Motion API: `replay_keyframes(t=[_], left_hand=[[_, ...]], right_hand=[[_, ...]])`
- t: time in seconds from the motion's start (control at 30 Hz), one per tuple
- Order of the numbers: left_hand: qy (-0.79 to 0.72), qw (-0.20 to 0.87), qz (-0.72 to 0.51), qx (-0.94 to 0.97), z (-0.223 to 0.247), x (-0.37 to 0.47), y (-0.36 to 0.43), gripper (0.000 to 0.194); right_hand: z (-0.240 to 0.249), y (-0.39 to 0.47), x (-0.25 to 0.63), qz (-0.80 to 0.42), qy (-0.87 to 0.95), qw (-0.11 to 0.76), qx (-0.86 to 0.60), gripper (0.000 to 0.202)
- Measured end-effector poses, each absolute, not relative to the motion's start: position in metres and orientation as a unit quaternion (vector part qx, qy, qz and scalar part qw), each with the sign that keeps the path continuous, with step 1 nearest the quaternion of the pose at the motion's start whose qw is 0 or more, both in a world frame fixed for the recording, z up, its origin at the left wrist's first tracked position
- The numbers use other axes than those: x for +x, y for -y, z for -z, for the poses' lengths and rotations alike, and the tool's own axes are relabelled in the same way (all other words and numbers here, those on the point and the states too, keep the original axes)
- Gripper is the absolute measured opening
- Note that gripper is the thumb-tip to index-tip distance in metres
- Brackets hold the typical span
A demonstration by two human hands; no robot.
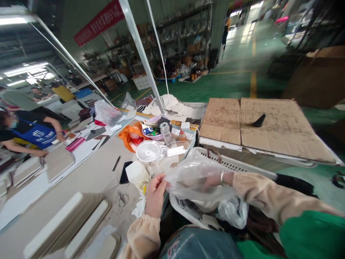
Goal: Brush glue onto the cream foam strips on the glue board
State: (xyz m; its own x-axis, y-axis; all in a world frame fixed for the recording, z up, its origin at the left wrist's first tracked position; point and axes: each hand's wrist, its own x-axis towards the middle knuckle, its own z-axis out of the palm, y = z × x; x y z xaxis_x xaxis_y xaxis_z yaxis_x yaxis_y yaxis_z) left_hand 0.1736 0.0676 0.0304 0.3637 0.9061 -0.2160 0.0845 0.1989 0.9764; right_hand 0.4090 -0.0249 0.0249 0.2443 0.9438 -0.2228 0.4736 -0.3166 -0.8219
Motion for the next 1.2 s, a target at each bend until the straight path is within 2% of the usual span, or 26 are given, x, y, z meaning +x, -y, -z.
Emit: replay_keyframes(t=[0.07,0.2,0.27,0.4,0.47,0.57,0.67,0.9,1.07,1.2], left_hand=[[-0.461,0.617,-0.340,0.540,-0.036,0.175,-0.069,0.034],[-0.449,0.611,-0.382,0.529,-0.045,0.175,-0.068,0.040],[-0.435,0.617,-0.406,0.516,-0.048,0.171,-0.065,0.039],[-0.380,0.683,-0.414,0.467,-0.054,0.158,-0.053,0.026],[-0.324,0.742,-0.377,0.450,-0.059,0.150,-0.044,0.032],[-0.249,0.811,-0.316,0.424,-0.071,0.138,-0.028,0.060],[-0.242,0.815,-0.345,0.397,-0.085,0.123,-0.016,0.081],[-0.310,0.772,-0.456,0.316,-0.088,0.073,-0.016,0.057],[-0.290,0.780,-0.486,0.267,-0.080,0.030,-0.018,0.049],[-0.303,0.783,-0.501,0.211,-0.075,-0.010,-0.024,0.044]], right_hand=[[-0.037,0.038,0.409,-0.446,0.469,0.341,-0.681,0.032],[-0.069,0.062,0.397,-0.579,0.336,0.490,-0.558,0.050],[-0.084,0.072,0.390,-0.631,0.318,0.508,-0.494,0.056],[-0.101,0.082,0.378,-0.648,0.324,0.532,-0.439,0.071],[-0.104,0.078,0.370,-0.638,0.338,0.550,-0.418,0.070],[-0.107,0.059,0.349,-0.645,0.378,0.529,-0.401,0.062],[-0.109,0.036,0.318,-0.642,0.424,0.499,-0.399,0.065],[-0.103,-0.007,0.248,-0.652,0.544,0.362,-0.384,0.070],[-0.100,-0.021,0.196,-0.571,0.638,0.334,-0.393,0.065],[-0.096,-0.030,0.148,-0.542,0.643,0.310,-0.443,0.055]])
